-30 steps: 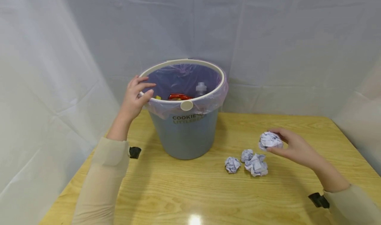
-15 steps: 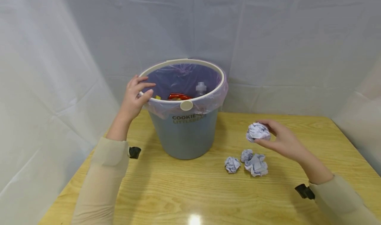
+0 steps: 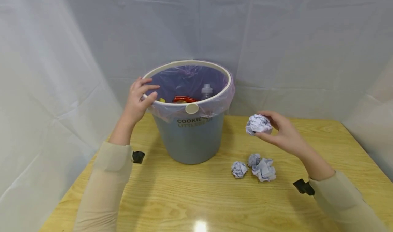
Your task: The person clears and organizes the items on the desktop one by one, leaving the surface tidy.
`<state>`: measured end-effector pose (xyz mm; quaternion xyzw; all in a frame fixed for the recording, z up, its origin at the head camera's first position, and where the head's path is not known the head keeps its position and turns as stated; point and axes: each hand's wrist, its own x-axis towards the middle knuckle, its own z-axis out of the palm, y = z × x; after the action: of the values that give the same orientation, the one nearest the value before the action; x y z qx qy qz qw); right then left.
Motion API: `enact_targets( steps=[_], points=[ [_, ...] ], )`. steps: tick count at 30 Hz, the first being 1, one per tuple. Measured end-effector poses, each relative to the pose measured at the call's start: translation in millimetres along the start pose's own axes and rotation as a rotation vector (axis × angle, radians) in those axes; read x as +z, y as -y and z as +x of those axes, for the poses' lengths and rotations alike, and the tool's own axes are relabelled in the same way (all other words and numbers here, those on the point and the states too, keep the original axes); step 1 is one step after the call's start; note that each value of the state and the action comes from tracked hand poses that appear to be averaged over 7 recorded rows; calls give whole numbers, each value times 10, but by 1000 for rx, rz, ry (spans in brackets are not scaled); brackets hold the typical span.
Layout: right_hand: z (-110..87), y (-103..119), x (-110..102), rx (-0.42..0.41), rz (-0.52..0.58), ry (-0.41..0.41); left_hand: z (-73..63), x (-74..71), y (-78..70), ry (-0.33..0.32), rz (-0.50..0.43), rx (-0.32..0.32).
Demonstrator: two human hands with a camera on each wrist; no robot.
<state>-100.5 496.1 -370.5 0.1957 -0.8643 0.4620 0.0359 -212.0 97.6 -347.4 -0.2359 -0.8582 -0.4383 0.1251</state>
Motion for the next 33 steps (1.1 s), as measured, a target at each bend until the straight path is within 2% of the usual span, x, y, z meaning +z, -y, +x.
enact_targets(
  steps=[18,22,29,33],
  points=[
    [331,296,-81,-129,48,-82,14,-9,-8,-8,0,9],
    [397,364,-104,-133,53,-93,14,-13,-15,-9,-3,5],
    [497,445,-117,-91,41,-93,5,-14,0,7,4,-2],
    [569,488,-108,-105,65,-97,-4,-12,11,9,7,-5]
  ],
)
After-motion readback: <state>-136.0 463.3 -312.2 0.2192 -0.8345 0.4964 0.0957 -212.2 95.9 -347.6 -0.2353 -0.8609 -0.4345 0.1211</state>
